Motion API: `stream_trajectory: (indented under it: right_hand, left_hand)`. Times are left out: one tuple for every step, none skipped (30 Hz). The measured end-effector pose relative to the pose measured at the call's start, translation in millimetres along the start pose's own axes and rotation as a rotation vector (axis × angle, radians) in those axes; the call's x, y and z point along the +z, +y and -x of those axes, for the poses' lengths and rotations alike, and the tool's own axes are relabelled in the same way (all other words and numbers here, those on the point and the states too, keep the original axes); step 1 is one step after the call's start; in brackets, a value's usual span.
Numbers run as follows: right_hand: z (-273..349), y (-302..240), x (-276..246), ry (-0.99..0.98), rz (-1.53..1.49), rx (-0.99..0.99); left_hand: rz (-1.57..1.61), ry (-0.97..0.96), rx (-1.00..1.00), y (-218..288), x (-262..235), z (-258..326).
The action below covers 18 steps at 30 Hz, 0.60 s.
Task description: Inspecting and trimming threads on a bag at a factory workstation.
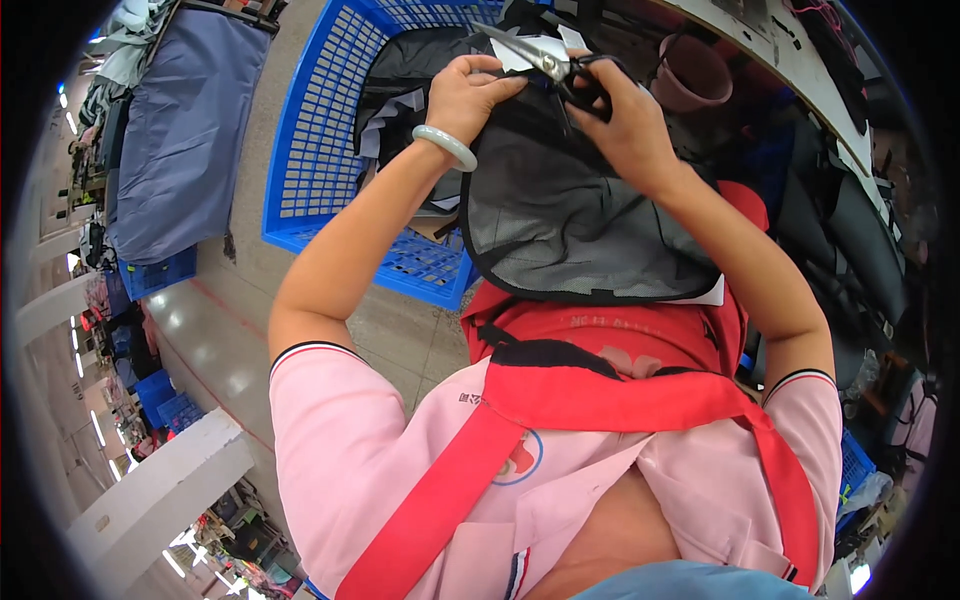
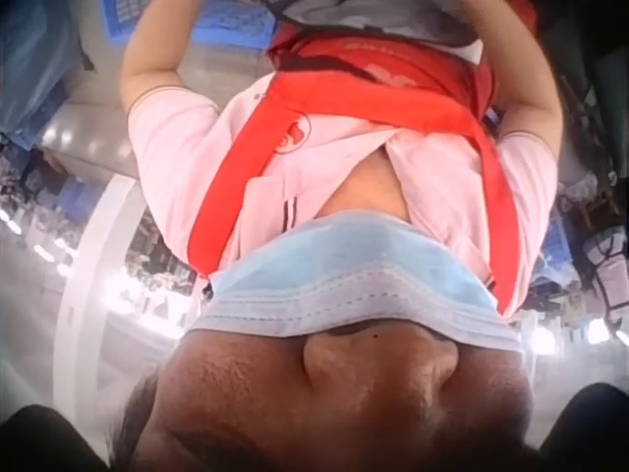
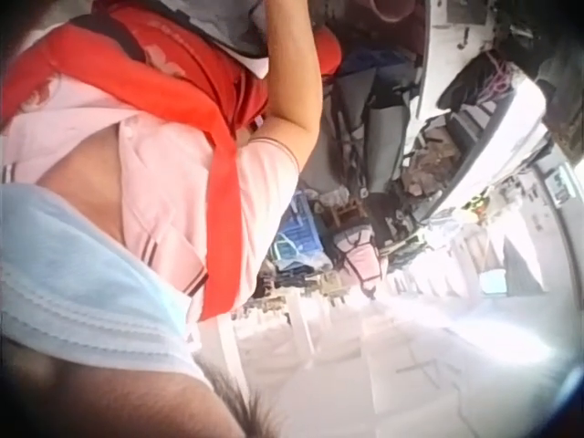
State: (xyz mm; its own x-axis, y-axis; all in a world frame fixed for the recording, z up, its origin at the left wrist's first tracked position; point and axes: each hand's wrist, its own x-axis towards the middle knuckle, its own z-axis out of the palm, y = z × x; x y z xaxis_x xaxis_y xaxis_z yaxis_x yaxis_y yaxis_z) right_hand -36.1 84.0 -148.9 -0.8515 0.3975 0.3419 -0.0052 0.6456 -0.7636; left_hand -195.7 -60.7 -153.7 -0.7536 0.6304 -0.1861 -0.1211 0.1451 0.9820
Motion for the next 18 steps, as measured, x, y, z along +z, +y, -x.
stream_trajectory:
  right_hand:
    - [-10, 17, 7, 0.074, 0.069, -0.06]
    - [-17, 37, 11, 0.074, 0.075, -0.058]
    - [-21, 59, 12, 0.082, 0.143, 0.004]
    - [-25, 69, 11, 0.084, 0.204, 0.064]
    - [-27, 79, 7, 0.081, 0.203, 0.053]
    - [-31, 71, 2, 0.035, 0.282, 0.048]
    - [-35, 55, -11, -0.008, 0.363, 0.043]
    - [-39, 35, -25, -0.016, 0.419, 0.047]
    - [-41, 18, -44, 0.014, 0.419, -0.062]
    - [-44, -2, -67, -0.03, 0.492, -0.071]
    - [-42, -20, -89, -0.034, 0.548, -0.167]
    - [-47, -97, -110, -0.13, 0.432, 0.031]
    - [-41, -122, -132, -0.072, 0.433, 0.068]
    - [-36, -143, -143, -0.031, 0.461, -0.002]
    - [-41, -145, -160, -0.039, 0.462, 0.154]
    - [-43, -143, -174, -0.067, 0.515, 0.155]
    - [-45, -138, -185, -0.095, 0.567, 0.159]
    - [-51, -135, -189, -0.182, 0.51, 0.172]
  left_hand:
    - [0.003, -0.002, 0.0, -2, -1, -1]
    - [-0.021, -0.057, -0.005, -6, -1, -4]
    - [-0.046, -0.113, -0.012, -8, 0, -6]
    - [-0.098, -0.163, -0.038, -7, -1, -7]
    - [-0.096, -0.163, -0.041, -4, 1, -11]
    - [-0.188, -0.209, -0.033, -2, -2, -14]
    - [-0.281, -0.258, -0.025, 3, -3, -16]
    - [-0.381, -0.257, 0.068, 10, -3, -16]
    - [-0.45, -0.268, 0.123, 23, -3, -16]
    - [-0.519, -0.296, 0.246, 43, -3, -15]
    - [-0.587, -0.319, 0.371, 68, -2, -11]
    - [-0.659, -0.397, 0.371, 105, -2, 0]
    - [-0.717, -0.524, 0.415, 150, 14, 8]
    - [-0.668, -0.656, 0.395, 182, 23, 20]
    - [-0.616, -0.785, 0.371, 198, 30, 29]
    - [-0.62, -0.857, 0.446, 202, 35, 36]
    - [-0.622, -0.929, 0.52, 203, 41, 39]
    - [-0.477, -1.022, 0.431, 186, 52, 40]
